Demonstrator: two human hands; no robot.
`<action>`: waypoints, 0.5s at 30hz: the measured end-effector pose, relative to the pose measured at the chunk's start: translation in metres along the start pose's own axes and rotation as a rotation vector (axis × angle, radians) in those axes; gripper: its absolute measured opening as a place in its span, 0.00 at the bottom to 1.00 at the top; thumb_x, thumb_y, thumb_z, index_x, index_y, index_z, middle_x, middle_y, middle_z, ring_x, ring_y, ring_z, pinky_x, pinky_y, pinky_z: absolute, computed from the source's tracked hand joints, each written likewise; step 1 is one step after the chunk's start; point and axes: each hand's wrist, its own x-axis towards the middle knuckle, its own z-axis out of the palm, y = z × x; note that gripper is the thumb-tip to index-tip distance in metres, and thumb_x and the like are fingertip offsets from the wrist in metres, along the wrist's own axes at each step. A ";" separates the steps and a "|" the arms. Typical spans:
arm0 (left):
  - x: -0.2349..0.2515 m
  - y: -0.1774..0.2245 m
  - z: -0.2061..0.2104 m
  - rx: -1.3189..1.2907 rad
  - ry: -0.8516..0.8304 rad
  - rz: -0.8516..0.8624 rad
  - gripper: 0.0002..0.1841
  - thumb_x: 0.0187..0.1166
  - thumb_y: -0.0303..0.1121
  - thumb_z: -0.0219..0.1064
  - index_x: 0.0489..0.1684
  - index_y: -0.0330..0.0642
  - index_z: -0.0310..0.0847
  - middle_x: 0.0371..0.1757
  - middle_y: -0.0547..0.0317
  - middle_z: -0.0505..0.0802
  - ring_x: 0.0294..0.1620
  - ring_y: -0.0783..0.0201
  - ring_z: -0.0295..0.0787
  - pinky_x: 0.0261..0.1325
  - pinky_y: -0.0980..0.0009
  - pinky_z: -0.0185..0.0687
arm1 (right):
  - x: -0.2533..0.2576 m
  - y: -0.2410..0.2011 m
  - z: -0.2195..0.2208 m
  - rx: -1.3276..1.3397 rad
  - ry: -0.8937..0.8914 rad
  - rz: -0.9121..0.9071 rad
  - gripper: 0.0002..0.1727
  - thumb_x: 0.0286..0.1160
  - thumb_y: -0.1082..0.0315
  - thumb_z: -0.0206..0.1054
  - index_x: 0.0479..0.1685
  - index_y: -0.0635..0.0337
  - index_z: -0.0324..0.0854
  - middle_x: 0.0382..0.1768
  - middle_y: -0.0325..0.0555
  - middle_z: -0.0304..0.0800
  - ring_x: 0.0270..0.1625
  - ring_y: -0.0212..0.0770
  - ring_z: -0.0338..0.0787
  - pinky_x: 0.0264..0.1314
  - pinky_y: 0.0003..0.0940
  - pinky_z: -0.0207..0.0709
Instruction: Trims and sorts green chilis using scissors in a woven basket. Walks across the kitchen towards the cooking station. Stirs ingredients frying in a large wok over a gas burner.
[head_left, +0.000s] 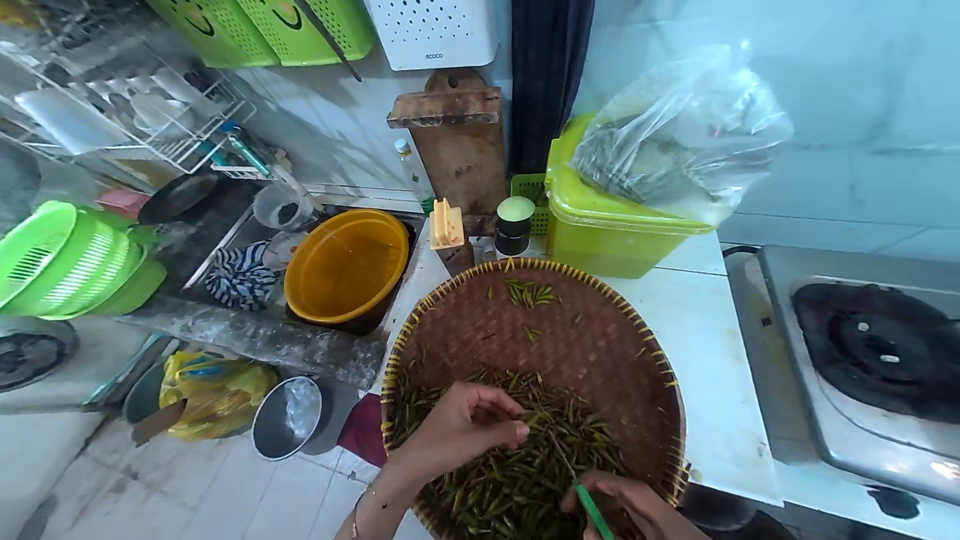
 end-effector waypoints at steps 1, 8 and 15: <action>-0.002 0.002 0.002 -0.014 -0.011 -0.009 0.12 0.77 0.33 0.76 0.51 0.35 0.90 0.41 0.56 0.97 0.40 0.63 0.96 0.50 0.65 0.95 | 0.003 -0.003 0.000 -0.003 -0.005 -0.006 0.26 0.79 0.50 0.73 0.67 0.58 0.82 0.43 0.46 0.92 0.35 0.39 0.91 0.30 0.39 0.87; -0.008 -0.005 0.002 -0.058 -0.042 -0.070 0.11 0.76 0.32 0.76 0.50 0.35 0.90 0.39 0.56 0.97 0.40 0.62 0.96 0.49 0.66 0.94 | 0.009 -0.013 -0.008 -0.034 -0.034 -0.044 0.23 0.79 0.54 0.74 0.67 0.55 0.83 0.42 0.45 0.92 0.35 0.39 0.91 0.31 0.37 0.87; -0.007 -0.002 0.012 -0.137 -0.059 -0.114 0.12 0.76 0.30 0.76 0.52 0.33 0.88 0.42 0.53 0.98 0.42 0.59 0.98 0.51 0.63 0.96 | 0.006 -0.013 0.000 -0.057 0.009 -0.020 0.20 0.78 0.58 0.74 0.66 0.54 0.85 0.41 0.45 0.94 0.32 0.38 0.91 0.28 0.36 0.87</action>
